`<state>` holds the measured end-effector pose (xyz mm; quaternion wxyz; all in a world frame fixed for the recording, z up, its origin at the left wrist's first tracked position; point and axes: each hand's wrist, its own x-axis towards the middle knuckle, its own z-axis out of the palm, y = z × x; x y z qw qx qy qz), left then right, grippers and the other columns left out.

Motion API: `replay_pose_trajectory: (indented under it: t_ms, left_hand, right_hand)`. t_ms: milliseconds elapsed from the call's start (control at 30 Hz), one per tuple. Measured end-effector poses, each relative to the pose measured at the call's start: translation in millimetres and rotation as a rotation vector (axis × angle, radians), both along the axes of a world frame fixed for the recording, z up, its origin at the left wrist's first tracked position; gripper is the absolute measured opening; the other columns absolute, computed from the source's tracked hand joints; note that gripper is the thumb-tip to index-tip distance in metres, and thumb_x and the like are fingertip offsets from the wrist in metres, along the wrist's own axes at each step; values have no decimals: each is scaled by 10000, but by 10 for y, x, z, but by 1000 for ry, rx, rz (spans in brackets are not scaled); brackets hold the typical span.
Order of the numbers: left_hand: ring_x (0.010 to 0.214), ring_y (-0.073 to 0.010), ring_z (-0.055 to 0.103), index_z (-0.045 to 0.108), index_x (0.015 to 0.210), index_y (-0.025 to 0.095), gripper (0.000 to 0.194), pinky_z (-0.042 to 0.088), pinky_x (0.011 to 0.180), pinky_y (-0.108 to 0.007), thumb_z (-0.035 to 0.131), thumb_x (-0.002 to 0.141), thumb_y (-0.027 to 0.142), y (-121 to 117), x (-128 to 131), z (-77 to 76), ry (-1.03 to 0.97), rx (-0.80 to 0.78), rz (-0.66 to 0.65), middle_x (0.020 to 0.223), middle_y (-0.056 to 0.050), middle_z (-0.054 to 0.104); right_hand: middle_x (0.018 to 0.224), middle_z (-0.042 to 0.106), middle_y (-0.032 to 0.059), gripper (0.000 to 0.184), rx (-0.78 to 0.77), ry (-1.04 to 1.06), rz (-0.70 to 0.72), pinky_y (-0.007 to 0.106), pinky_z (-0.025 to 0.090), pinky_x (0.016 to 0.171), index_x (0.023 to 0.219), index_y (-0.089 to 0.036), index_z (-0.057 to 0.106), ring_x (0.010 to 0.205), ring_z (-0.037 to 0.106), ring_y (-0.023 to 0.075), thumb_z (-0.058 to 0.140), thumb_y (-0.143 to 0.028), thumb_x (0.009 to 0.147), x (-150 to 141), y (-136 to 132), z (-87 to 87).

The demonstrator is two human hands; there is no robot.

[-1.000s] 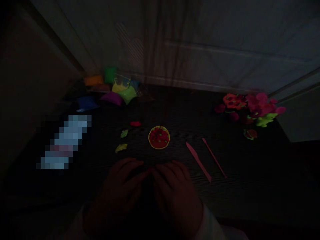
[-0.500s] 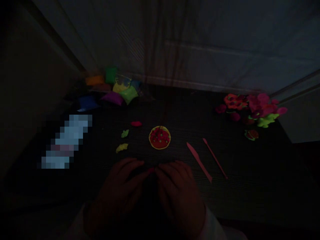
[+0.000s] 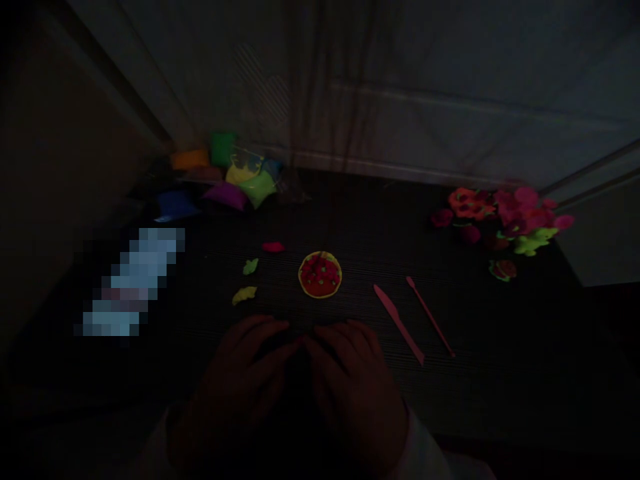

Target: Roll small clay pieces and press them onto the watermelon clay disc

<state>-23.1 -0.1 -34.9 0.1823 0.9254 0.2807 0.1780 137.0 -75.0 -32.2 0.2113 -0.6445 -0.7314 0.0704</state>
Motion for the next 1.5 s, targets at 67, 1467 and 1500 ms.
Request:
replay_pose_trajectory:
  t_ms: [67, 1467, 1500]
  left_hand:
    - [1019, -215, 408, 561, 1021, 184, 290, 424, 832, -375, 453, 755, 142, 1, 4, -1, -6, 2, 2, 1065, -65, 526]
    - [1020, -219, 408, 593, 951, 226, 229, 438, 817, -391, 499, 752, 165, -1, 9, -32, 2, 27, 74, 1063, -51, 526]
    - [1018, -216, 410, 594, 945, 230, 218, 437, 817, -387, 503, 755, 174, -4, 9, -35, 0, 34, 75, 1058, -46, 529]
  right_hand:
    - [1003, 576, 78, 288, -5, -6, 6, 437, 373, 829, 1048, -165, 551, 931, 472, 207, 452, -142, 779, -1, 4, 4]
    - [1023, 538, 75, 238, 24, 67, 27, 455, 375, 837, 988, -184, 531, 965, 463, 211, 486, -114, 764, 78, -47, -22]
    - [1019, 542, 73, 235, 27, 67, 27, 456, 373, 839, 986, -186, 534, 962, 465, 210, 492, -118, 764, 74, -42, -21]
